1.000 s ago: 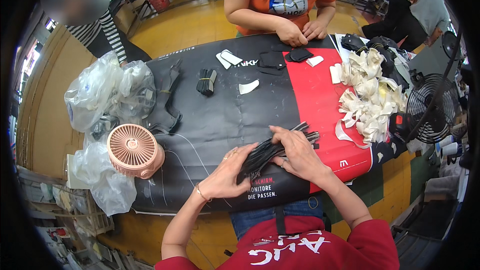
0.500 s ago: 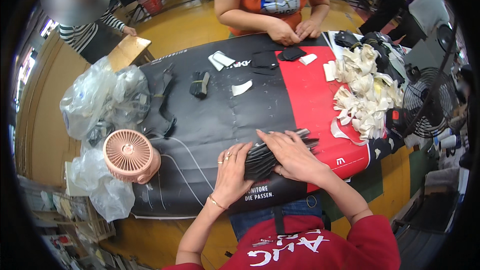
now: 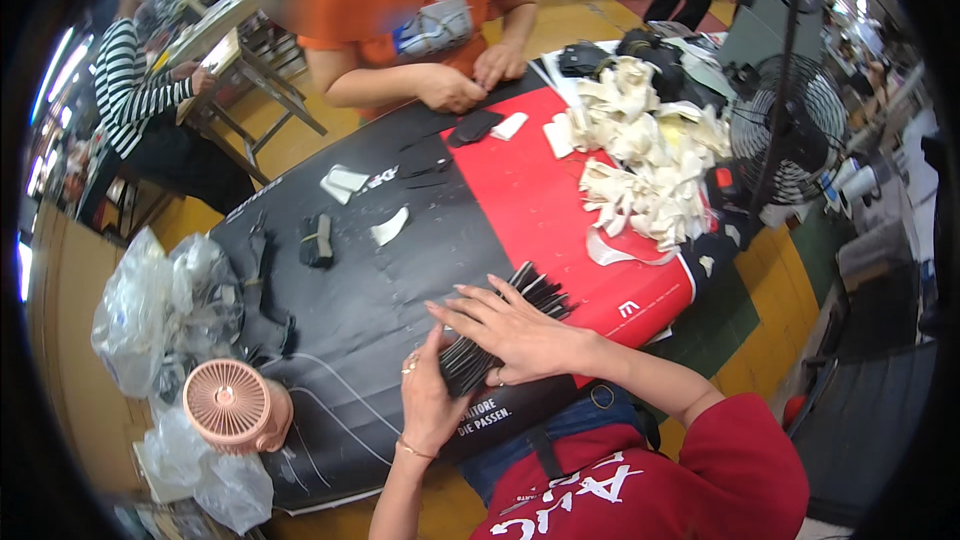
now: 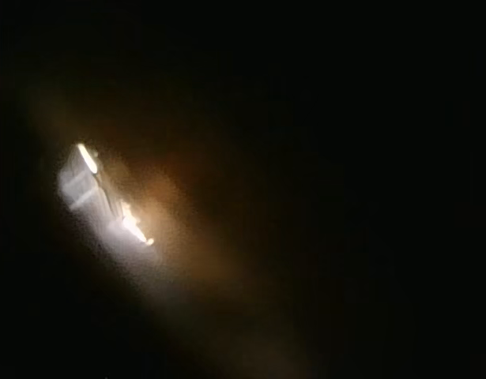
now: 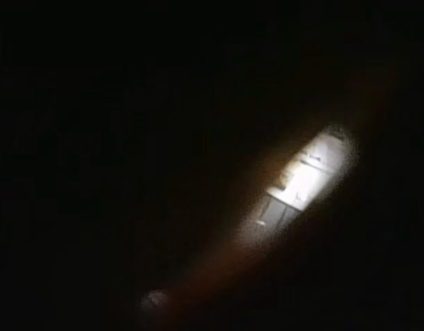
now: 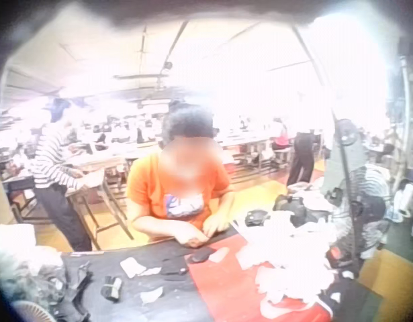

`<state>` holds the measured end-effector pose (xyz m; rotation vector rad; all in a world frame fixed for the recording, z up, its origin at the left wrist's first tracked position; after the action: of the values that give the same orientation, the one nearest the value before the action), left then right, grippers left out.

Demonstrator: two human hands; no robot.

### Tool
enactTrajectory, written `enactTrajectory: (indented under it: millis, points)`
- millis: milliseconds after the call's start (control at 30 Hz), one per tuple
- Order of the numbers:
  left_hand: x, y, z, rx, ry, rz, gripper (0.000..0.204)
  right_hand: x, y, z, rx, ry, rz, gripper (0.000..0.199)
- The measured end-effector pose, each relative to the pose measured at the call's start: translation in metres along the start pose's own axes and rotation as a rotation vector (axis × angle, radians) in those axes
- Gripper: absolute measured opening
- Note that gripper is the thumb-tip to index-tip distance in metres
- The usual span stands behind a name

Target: The person repeatedly picks up small white and black fabric pieces from a table, folds or aligns them, and places them into piles. They also handle rubber bands and a small fan, moving items aside to reach the work. The person works one piece at a time, occasionally turning pieces over and stacking them.

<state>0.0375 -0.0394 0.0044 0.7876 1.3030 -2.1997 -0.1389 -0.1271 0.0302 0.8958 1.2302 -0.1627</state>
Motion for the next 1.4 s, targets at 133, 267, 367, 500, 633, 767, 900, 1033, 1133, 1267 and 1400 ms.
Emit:
enactTrajectory:
  millis: [133,267,367,500,633,767,900,1033,1133,1267,1400]
  points:
    - [0.000,0.013,0.006,-0.232,-0.048,-0.113,0.066,-0.003,-0.013,0.000,0.017,0.030,0.096,0.081]
    - [-0.011,0.014,0.014,-0.269,-0.046,-0.300,0.058,-0.008,-0.013,0.007,0.081,0.068,0.148,0.050]
    - [-0.036,0.007,0.019,-0.278,-0.048,-0.321,0.070,-0.018,-0.008,0.011,0.120,0.159,0.310,0.048]
    - [-0.060,-0.008,0.019,-0.307,-0.462,-0.796,0.135,-0.034,0.002,0.009,0.074,0.379,0.986,0.055]
    - [-0.028,-0.020,0.019,-0.164,-0.257,-1.072,0.138,-0.028,0.015,0.001,0.273,0.690,1.414,0.064]
    - [-0.004,-0.018,0.025,-0.074,-0.136,-1.109,0.089,-0.010,0.026,-0.001,0.174,0.772,1.424,0.078]
    - [0.005,-0.018,0.026,-0.186,-0.217,-1.269,0.056,-0.009,0.019,-0.004,0.327,0.759,1.373,0.072]
    - [0.006,0.000,0.024,-0.246,-0.534,-1.667,0.035,-0.061,-0.028,0.005,0.097,0.314,0.467,0.067]
    - [-0.008,0.020,0.011,-0.183,-0.660,-2.129,0.026,-0.135,-0.114,-0.002,0.489,-0.241,-0.106,0.035]
    - [-0.005,0.030,-0.009,-0.363,-0.659,-2.061,0.045,-0.228,-0.284,0.014,0.802,-0.970,-0.041,0.036]
    - [0.009,0.025,-0.013,-0.366,-0.459,-1.940,0.067,-0.249,-0.444,-0.008,1.165,-1.175,-0.393,0.046]
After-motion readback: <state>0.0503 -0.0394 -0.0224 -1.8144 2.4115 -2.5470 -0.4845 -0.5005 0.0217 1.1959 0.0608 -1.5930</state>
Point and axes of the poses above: each hand's wrist, its own z-axis towards the middle knuckle, its own x-axis out of the palm, y = z × x, the point moved 1 cm from there along z, towards the middle knuckle, and after that the axes turned 12 degrees about x, right-handed, at the moved point
